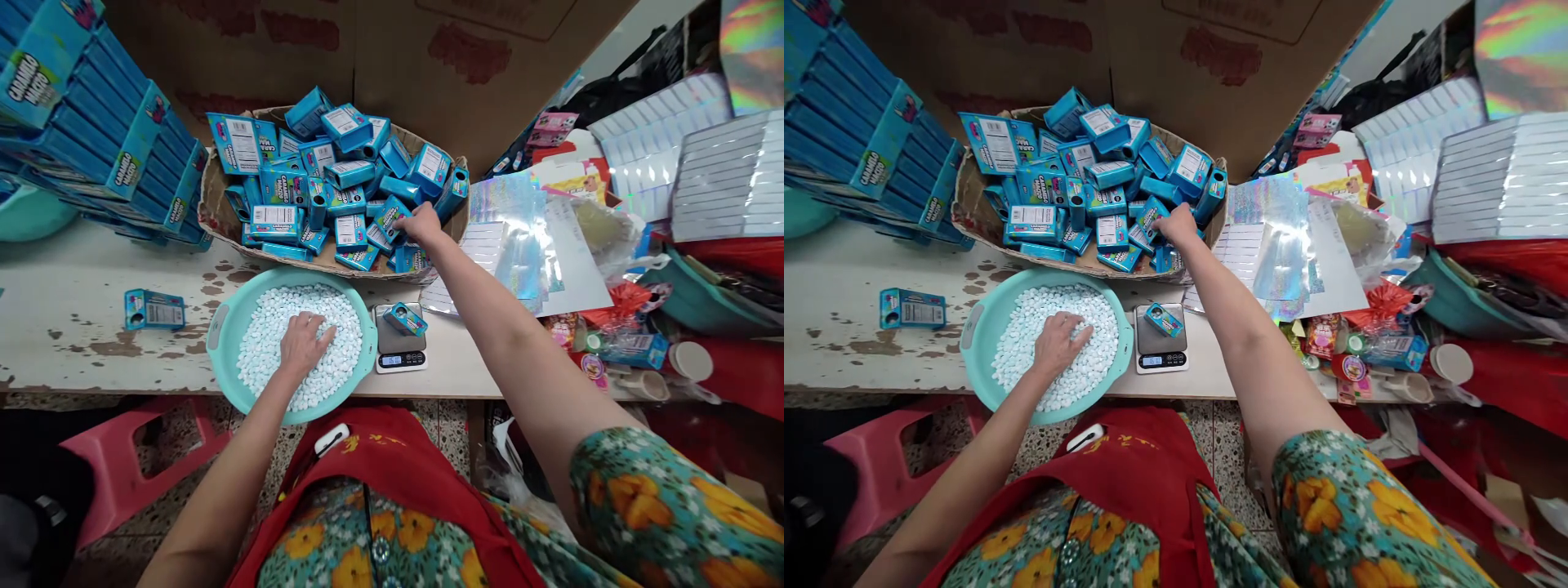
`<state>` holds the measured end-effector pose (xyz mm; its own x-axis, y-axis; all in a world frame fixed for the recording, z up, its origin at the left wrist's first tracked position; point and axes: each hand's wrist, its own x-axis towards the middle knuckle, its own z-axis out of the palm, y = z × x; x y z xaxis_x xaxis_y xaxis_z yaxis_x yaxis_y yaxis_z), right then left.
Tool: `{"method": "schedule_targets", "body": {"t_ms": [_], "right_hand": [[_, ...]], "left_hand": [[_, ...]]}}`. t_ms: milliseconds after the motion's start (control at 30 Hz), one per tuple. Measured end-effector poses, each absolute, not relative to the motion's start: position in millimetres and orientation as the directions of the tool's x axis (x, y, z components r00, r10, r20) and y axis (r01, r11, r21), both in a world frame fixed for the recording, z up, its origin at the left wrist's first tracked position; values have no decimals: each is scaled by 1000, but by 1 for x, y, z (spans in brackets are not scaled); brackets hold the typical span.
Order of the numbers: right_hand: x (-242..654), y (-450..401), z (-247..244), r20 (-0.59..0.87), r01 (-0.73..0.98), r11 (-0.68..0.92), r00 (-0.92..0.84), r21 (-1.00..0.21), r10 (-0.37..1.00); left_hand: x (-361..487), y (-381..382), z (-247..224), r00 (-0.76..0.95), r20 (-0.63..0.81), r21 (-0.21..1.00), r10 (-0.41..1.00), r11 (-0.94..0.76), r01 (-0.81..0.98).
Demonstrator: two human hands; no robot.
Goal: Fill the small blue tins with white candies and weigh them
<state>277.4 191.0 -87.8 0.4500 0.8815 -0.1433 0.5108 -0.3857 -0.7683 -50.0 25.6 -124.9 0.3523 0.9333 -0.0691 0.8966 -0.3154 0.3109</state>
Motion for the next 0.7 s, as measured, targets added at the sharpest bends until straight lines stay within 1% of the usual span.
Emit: {"method": "schedule_targets", "body": {"t_ms": [67,133,200,267,300,367,400,467,533,600,633,700], "right_hand": [[279,176,-65,-173,409,-408,501,-817,848],[281,147,-37,-108,347,-303,483,-888,869],[284,100,-10,-29,329,-206,471,-922,882],[291,40,7,10,328,-183,508,-927,861],[296,8,10,8,331,-204,541,-921,841],[305,-53,2,-57,324,-318,616,-891,786],[308,-81,-8,-122,295,-392,644,-871,755],[312,-125,-31,-320,167,-545,655,-822,684],[311,-154,-53,-497,46,-651,606,-757,621],[306,-168,-70,-563,11,-681,553,-733,614],[303,-171,-76,-563,15,-676,540,-736,625],[298,-172,-84,-533,38,-659,552,-752,641]], "left_hand": [[-48,21,-122,396,-72,296,915,-360,885],[-46,17,-119,427,-109,251,898,-391,886],[-45,16,-118,437,-142,205,888,-405,891],[-45,17,-119,426,-158,170,891,-400,900],[-44,19,-120,409,-159,155,899,-386,909],[-42,22,-123,355,-151,130,922,-338,932],[-40,24,-124,324,-148,124,934,-307,944],[-36,28,-127,258,-150,129,954,-240,962],[-33,33,-129,193,-169,163,967,-166,973],[-32,39,-129,113,-194,249,975,-62,966],[-33,43,-129,58,-212,333,975,16,943],[-36,51,-127,-45,-278,529,960,192,827]]}}
